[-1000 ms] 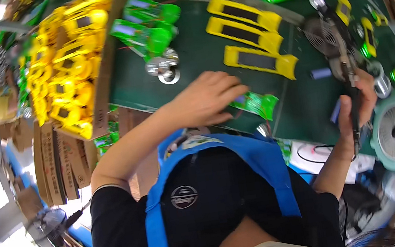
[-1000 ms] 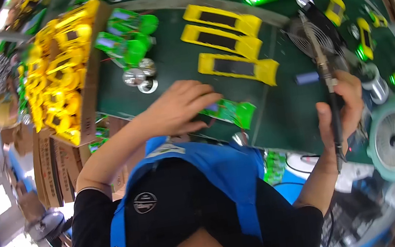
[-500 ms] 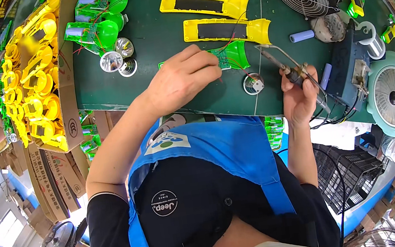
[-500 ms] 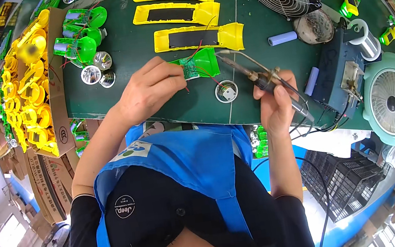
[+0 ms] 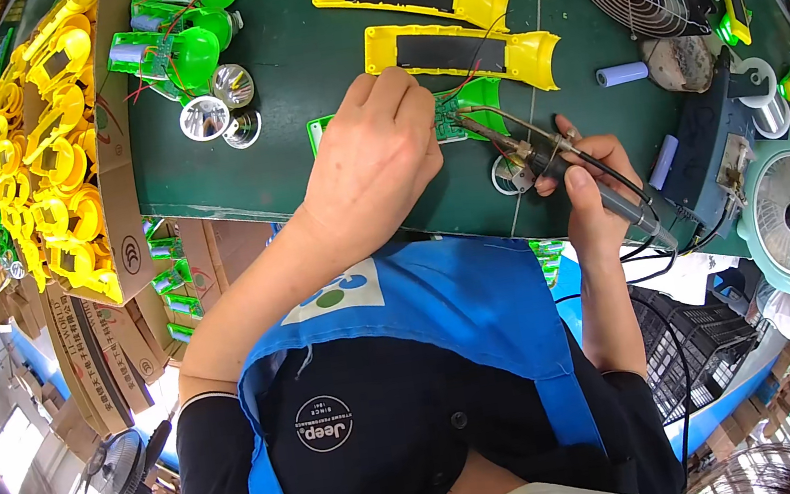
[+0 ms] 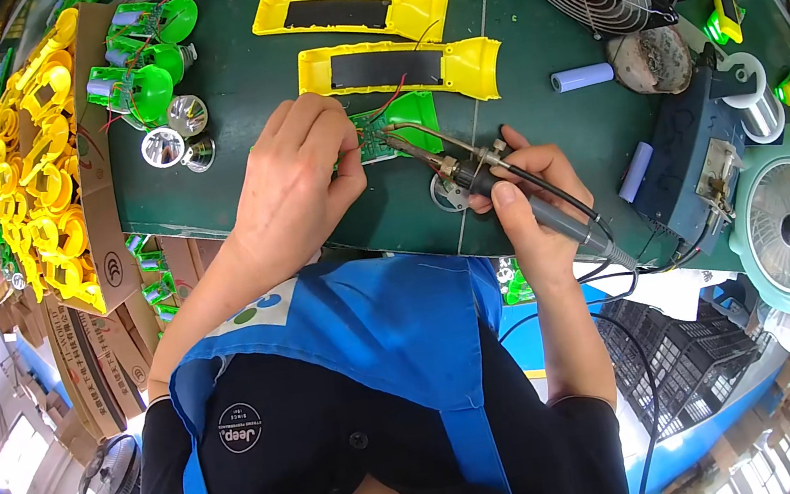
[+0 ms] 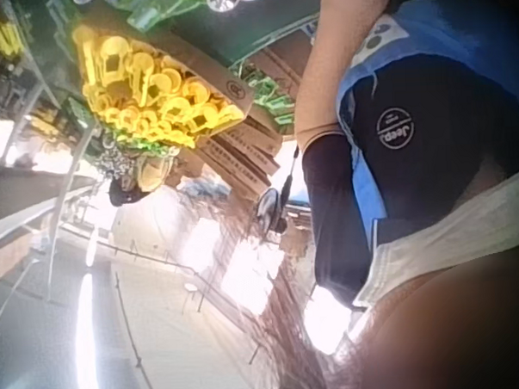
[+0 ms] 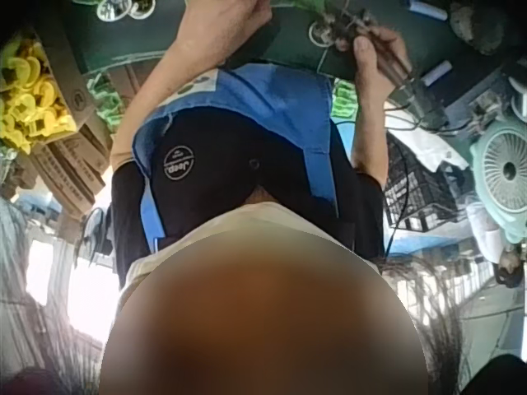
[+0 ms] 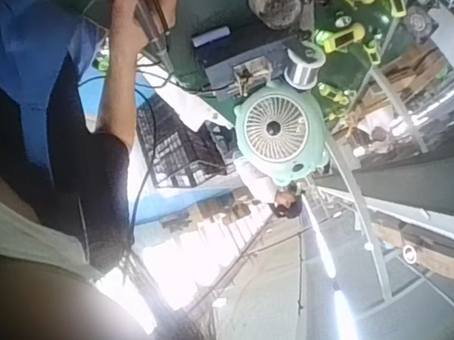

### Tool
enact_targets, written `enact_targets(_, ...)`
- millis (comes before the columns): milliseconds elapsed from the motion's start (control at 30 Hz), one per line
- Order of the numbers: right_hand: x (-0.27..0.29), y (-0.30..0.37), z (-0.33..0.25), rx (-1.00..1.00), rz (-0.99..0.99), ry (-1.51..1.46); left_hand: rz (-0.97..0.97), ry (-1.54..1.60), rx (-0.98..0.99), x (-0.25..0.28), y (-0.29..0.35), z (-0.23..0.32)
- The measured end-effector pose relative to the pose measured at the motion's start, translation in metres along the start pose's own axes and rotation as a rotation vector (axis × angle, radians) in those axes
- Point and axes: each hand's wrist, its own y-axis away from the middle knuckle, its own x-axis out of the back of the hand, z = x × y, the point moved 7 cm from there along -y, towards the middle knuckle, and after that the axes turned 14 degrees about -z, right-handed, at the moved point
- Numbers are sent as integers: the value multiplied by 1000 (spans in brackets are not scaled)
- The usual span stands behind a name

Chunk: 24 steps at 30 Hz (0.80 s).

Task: Soldering electronic components and assembling plastic flashlight housings on a factory line.

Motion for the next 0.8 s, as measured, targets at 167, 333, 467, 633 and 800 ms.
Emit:
enact_targets(167, -2, -2, -1, -4, -22, 19, 10, 36, -22, 2, -3, 0)
enact_targets(333, -2, -3, -1, -35, -42, 45, -8, 55, -13, 1, -3, -2)
enact_targets(467, -3, -4, -3, -21, -59, 79, -48, 49, -6, -1, -4, -3)
enact_targets(633, -3, -5, -5, 31, -88, 127, -47, 58, -11, 1, -4, -3)
enact_targets(800, -2, -4, -6, 83, -100, 127, -60, 56, -10, 0, -5, -3)
